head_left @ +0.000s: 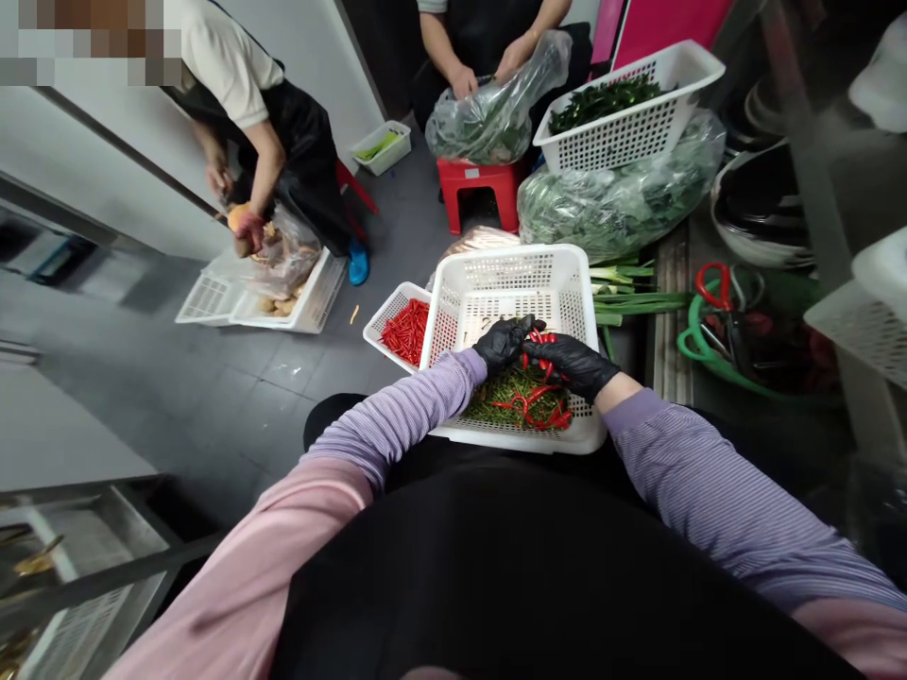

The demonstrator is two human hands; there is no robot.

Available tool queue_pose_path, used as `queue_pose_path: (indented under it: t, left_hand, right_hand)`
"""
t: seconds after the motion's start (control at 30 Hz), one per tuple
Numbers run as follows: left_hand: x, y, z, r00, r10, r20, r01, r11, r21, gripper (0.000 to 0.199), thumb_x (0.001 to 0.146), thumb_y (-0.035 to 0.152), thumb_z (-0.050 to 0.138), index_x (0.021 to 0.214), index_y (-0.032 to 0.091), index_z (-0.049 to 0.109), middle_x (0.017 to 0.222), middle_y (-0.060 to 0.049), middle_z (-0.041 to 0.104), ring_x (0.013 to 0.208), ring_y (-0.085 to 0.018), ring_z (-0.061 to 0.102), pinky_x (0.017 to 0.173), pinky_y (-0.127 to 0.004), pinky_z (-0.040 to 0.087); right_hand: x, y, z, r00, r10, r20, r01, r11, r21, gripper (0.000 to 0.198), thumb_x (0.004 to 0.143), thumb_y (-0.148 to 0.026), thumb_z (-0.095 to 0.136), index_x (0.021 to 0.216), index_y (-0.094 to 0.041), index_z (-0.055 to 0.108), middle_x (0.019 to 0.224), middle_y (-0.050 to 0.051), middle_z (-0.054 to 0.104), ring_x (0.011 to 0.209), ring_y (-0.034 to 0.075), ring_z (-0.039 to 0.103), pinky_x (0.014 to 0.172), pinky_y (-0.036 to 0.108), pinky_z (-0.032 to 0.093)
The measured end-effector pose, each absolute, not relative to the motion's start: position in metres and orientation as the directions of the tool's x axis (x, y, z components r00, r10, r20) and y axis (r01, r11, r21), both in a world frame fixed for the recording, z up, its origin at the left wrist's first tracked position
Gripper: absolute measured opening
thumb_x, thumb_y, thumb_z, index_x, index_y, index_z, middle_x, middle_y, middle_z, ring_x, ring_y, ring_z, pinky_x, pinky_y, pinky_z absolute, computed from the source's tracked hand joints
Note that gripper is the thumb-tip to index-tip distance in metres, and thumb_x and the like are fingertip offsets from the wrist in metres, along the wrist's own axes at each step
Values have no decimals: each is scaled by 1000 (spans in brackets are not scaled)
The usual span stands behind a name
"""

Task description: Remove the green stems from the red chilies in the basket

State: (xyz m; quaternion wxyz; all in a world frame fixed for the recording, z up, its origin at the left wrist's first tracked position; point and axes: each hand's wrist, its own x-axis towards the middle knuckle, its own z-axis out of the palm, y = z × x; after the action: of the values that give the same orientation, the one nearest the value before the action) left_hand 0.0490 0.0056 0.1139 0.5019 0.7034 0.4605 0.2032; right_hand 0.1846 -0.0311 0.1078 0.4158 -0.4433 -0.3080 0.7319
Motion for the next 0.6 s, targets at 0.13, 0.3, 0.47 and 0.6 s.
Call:
queue_pose_path:
  t: [0.13, 0.3, 0.47, 0.6]
  left_hand:
    - [56, 28, 121, 654, 754, -62, 636, -503, 585, 40, 96, 37, 41, 126, 20, 61, 126, -9, 63, 108, -20, 62, 96, -34, 46]
    - [49, 66, 130, 551, 795, -253, 832, -547, 92, 58, 92, 23, 45, 148, 28, 33, 152, -11, 34, 124, -27, 52, 99, -41, 45]
    - [66, 62, 87, 444, 798, -407, 890, -445, 98, 50, 86, 23, 52, 136, 21, 51, 138, -14, 51, 126, -26, 49, 101, -38, 43]
    - [110, 44, 42, 410, 769, -490, 910, -384, 160, 36, 89, 34, 47, 116, 19, 66, 119, -14, 63, 112, -26, 59, 92, -38, 48]
  right_hand:
    - [200, -27, 116, -226, 860, -457, -350, -509, -786, 26, 54, -18, 84, 57, -16, 58, 49, -3, 57, 44, 9, 49, 43, 21, 44]
    - [229, -17, 132, -53, 826, -561, -476, -514, -713, 19, 70, -14, 71, 59, -16, 56, 44, -4, 52, 34, 7, 41, 28, 17, 29]
    - [242, -12, 143, 53, 850, -525, -625, -382, -681, 26, 77, -26, 70, 63, -19, 50, 45, -6, 48, 30, 5, 36, 25, 17, 25]
    - [237, -13, 142, 148, 799, -582, -575, -410, -708, 21, 73, -20, 73, 67, -18, 53, 51, -4, 55, 35, 6, 44, 29, 17, 31]
